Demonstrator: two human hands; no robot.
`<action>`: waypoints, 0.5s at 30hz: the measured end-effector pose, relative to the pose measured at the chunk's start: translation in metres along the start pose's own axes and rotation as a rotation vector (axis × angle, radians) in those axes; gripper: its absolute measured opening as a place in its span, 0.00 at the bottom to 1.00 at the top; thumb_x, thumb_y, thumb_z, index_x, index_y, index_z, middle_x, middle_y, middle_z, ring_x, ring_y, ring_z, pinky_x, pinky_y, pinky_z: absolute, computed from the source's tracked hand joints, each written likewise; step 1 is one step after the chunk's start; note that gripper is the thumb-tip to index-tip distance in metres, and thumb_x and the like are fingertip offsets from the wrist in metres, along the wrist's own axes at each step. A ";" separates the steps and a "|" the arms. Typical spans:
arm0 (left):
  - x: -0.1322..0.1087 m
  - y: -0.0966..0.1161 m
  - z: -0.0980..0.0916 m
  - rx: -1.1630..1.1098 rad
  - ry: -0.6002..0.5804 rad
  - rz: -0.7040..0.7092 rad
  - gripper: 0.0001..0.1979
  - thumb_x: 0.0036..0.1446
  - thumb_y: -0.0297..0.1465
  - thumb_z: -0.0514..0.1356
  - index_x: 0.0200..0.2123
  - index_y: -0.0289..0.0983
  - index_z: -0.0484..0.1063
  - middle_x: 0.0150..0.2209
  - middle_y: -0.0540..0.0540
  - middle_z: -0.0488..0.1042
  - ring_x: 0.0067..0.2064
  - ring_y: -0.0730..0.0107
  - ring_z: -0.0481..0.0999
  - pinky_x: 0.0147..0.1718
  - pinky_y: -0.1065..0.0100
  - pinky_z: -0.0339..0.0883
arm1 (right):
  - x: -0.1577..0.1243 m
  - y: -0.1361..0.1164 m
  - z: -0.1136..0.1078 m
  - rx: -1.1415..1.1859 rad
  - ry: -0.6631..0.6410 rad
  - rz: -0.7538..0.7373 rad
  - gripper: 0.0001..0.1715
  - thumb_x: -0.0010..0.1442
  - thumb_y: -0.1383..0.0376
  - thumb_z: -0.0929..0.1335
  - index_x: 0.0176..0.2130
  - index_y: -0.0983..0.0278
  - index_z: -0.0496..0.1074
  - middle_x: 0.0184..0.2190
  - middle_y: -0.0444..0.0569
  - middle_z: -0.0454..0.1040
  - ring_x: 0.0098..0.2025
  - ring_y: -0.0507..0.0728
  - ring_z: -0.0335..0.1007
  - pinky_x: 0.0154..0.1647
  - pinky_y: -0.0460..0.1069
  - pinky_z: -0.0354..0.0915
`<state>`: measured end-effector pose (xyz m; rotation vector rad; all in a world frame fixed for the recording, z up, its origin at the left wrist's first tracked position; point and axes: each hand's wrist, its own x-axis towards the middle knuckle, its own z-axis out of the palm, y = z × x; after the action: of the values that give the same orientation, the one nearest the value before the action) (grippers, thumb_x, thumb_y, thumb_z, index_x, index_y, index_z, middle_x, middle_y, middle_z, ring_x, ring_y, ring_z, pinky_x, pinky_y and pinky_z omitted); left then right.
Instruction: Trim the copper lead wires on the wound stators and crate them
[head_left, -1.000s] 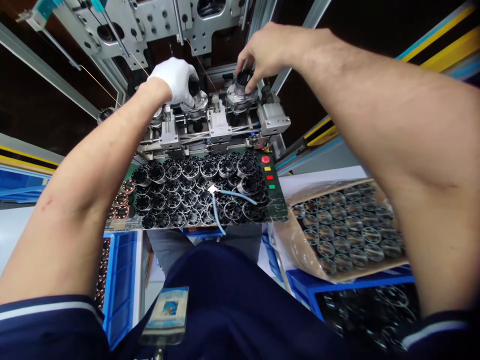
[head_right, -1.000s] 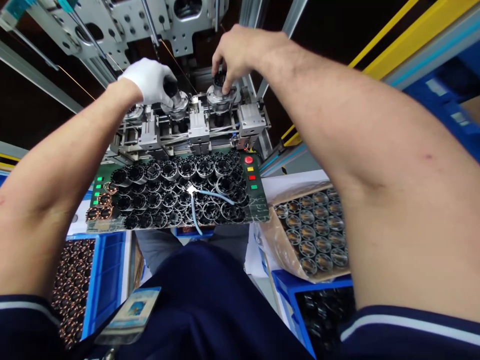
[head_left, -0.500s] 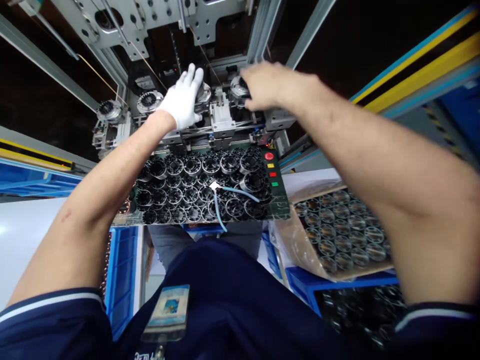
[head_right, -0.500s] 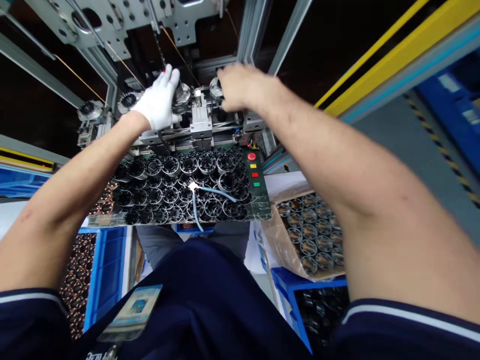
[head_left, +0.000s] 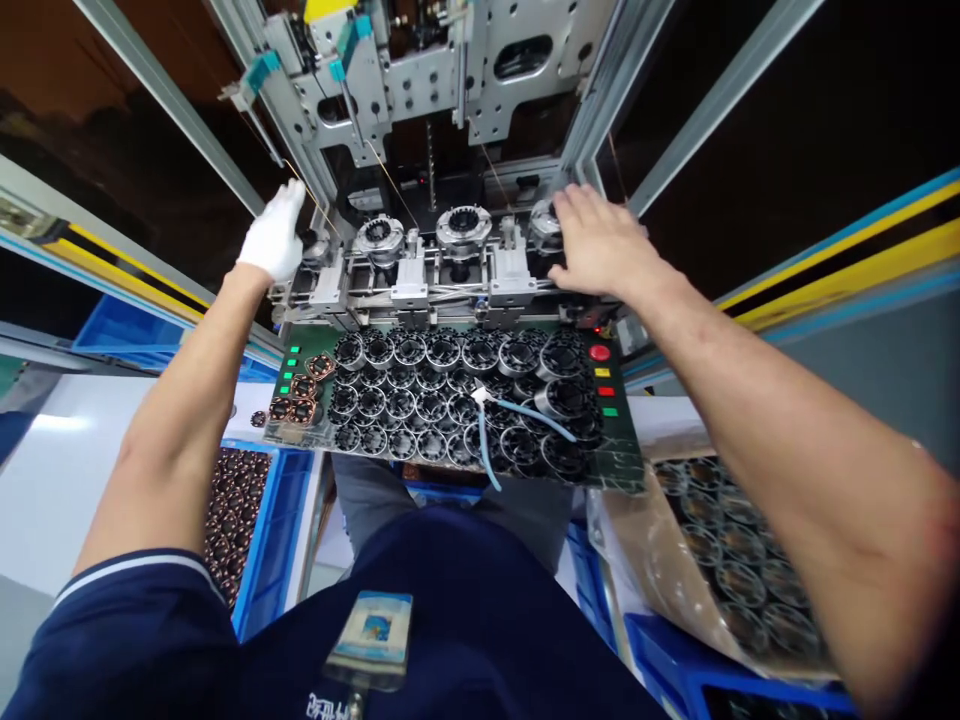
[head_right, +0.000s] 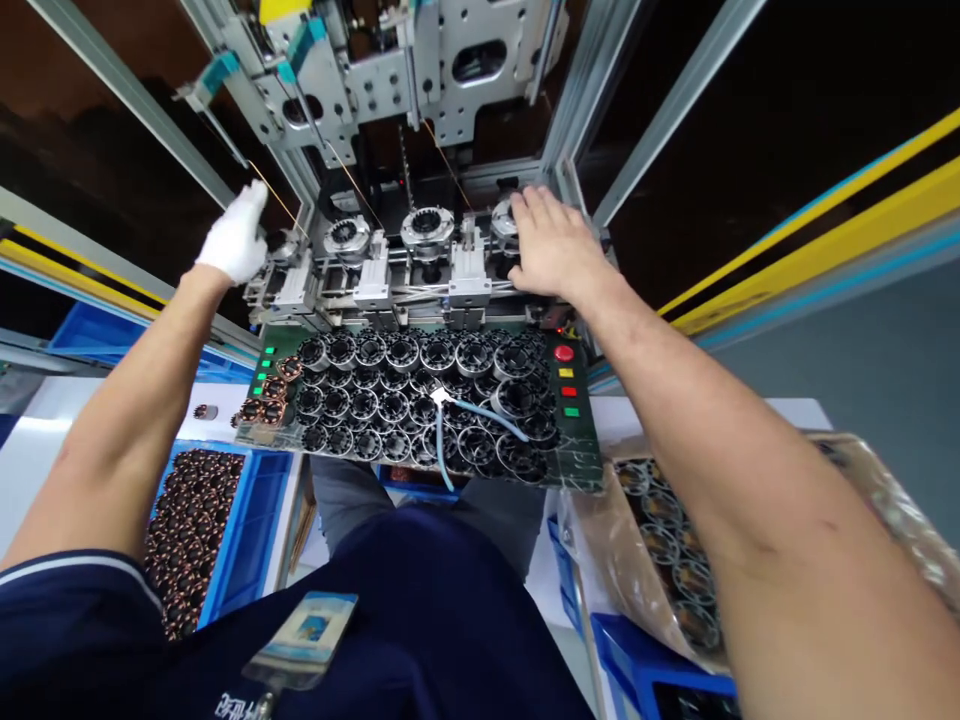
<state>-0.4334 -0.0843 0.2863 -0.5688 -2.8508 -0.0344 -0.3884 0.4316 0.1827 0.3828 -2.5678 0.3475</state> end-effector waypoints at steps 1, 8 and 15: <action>-0.011 -0.014 0.011 0.000 -0.025 -0.025 0.37 0.77 0.09 0.54 0.82 0.16 0.43 0.89 0.32 0.47 0.86 0.78 0.49 0.88 0.49 0.46 | 0.000 -0.001 0.001 0.006 -0.001 0.007 0.41 0.69 0.48 0.62 0.33 0.86 0.79 0.75 0.83 0.64 0.82 0.72 0.61 0.62 0.58 0.70; -0.028 -0.036 0.051 -0.046 -0.027 -0.085 0.40 0.78 0.22 0.67 0.85 0.32 0.57 0.87 0.28 0.52 0.86 0.44 0.60 0.82 0.39 0.65 | 0.009 -0.017 -0.019 -0.027 -0.118 0.139 0.30 0.73 0.60 0.78 0.64 0.80 0.82 0.78 0.79 0.69 0.83 0.72 0.67 0.79 0.68 0.68; -0.005 0.056 0.020 -0.070 0.103 -0.062 0.29 0.79 0.37 0.70 0.77 0.38 0.74 0.84 0.33 0.62 0.85 0.37 0.62 0.82 0.29 0.60 | 0.058 -0.137 -0.022 -0.053 -0.178 0.117 0.31 0.80 0.55 0.75 0.74 0.65 0.75 0.78 0.61 0.71 0.77 0.69 0.72 0.80 0.72 0.70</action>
<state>-0.4121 -0.0336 0.2644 -0.4773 -2.7751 -0.1697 -0.3807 0.2998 0.2552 0.2543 -2.7747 0.2982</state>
